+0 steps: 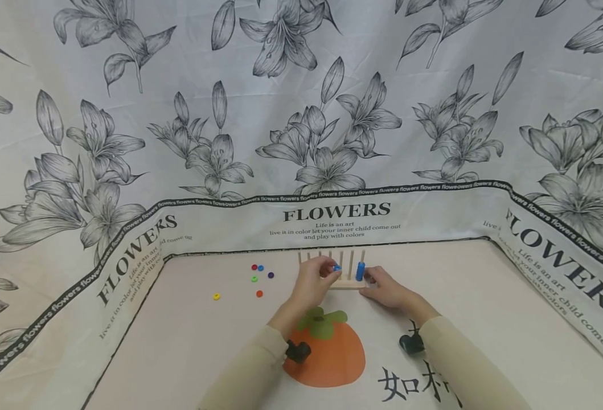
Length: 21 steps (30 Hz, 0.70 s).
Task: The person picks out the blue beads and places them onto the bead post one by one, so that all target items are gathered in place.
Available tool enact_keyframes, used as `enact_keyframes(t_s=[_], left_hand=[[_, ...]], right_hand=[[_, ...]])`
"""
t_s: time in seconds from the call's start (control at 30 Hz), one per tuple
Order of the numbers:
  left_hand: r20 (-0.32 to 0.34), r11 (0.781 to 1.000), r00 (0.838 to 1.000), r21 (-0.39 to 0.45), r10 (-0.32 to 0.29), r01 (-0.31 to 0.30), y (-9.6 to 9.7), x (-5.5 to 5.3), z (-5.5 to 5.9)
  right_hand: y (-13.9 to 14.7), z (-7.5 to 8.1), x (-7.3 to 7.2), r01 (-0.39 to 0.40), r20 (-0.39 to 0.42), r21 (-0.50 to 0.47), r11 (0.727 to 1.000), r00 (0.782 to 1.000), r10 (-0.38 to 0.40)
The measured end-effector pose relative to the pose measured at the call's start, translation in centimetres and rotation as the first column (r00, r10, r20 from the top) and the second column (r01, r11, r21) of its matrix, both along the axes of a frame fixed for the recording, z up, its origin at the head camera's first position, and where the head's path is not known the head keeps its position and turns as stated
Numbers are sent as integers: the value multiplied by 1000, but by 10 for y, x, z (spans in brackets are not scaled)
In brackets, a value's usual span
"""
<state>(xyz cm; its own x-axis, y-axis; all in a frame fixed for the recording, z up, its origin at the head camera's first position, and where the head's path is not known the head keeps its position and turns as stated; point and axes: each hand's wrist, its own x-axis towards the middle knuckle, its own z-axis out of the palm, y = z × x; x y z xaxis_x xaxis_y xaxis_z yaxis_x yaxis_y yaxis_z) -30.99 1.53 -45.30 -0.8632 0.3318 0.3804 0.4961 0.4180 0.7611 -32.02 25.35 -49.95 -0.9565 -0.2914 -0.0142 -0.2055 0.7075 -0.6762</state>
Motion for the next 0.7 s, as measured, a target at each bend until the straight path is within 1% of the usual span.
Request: enact_keyframes(t_s=[0.13,0.27,0.37,0.53,0.7], left_hand=[[2,1000,1000,-7,5,-5,6,1,2],[6,1000,1000,8,-3,3,12,1,3],[8,1000,1000,5,-13,13,16,0,4],[-18,1000,1000,-18,-10,9,22,-1,5],[-45,1000,999,0,-3,3,31,-3,8]], right_hand=[[1,-3,-2,0,-3,0,1000,1000,0],[2,-6,-4,-7,-12,-7,1000,1000,6],[3,-6,-3,-13,-15,-10,1000,1000,13],[1,-1,0,-7,-6,-16,1000,1000,7],[0,3,2,-21,-24,-5,1000,999,21]])
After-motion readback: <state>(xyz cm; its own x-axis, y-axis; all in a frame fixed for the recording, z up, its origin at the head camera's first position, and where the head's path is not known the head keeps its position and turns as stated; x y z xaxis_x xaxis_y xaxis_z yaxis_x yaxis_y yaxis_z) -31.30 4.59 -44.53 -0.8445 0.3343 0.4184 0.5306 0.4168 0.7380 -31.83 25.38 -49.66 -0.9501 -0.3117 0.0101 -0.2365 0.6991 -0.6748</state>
